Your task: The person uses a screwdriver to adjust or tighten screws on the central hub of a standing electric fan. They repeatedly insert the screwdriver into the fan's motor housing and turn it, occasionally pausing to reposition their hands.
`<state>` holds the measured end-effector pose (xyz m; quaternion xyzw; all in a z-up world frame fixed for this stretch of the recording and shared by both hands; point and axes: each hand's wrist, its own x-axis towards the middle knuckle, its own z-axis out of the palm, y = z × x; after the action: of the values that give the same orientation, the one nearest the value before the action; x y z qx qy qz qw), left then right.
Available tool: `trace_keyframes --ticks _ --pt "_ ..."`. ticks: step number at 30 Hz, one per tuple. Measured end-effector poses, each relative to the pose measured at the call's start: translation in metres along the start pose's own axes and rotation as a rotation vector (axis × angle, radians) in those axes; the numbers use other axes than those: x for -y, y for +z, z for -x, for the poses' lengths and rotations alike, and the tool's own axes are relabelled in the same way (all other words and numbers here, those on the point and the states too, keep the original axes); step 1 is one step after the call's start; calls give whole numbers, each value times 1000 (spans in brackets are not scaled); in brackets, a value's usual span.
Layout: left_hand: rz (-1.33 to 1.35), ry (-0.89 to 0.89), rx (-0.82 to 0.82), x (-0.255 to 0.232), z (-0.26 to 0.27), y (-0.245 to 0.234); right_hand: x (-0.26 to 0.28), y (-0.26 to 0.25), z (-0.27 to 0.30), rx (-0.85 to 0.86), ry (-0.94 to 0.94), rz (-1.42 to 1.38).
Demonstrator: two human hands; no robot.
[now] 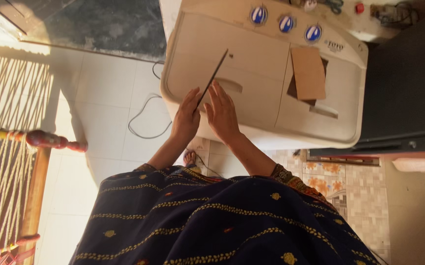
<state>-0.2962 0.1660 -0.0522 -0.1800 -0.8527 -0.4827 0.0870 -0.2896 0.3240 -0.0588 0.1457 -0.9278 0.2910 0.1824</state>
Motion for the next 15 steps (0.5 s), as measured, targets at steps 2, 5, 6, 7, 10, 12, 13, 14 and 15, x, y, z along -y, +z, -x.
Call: trace_keyframes --ticks 2,5,6,7,10,12,13,14,15 --pt "13 -14 9 15 -8 7 -25 16 -17 13 39 40" --pt "46 8 1 39 -42 19 -69 34 -55 28 123 119" --pt "50 -10 12 45 -45 22 -80 39 -60 44 161 146" --pt "53 -17 20 52 -55 25 -93 45 -71 55 208 156" --pt "-6 24 30 67 -75 34 -120 57 -92 83 312 218" --pt "9 11 47 74 -87 40 -132 64 -105 92 321 300" --pt "18 0 57 77 -89 42 -137 66 -107 69 303 320" --pt "13 -7 73 79 -91 44 -140 69 -109 45 285 341" --pt "10 -12 86 81 -96 47 -145 69 -113 19 264 364"
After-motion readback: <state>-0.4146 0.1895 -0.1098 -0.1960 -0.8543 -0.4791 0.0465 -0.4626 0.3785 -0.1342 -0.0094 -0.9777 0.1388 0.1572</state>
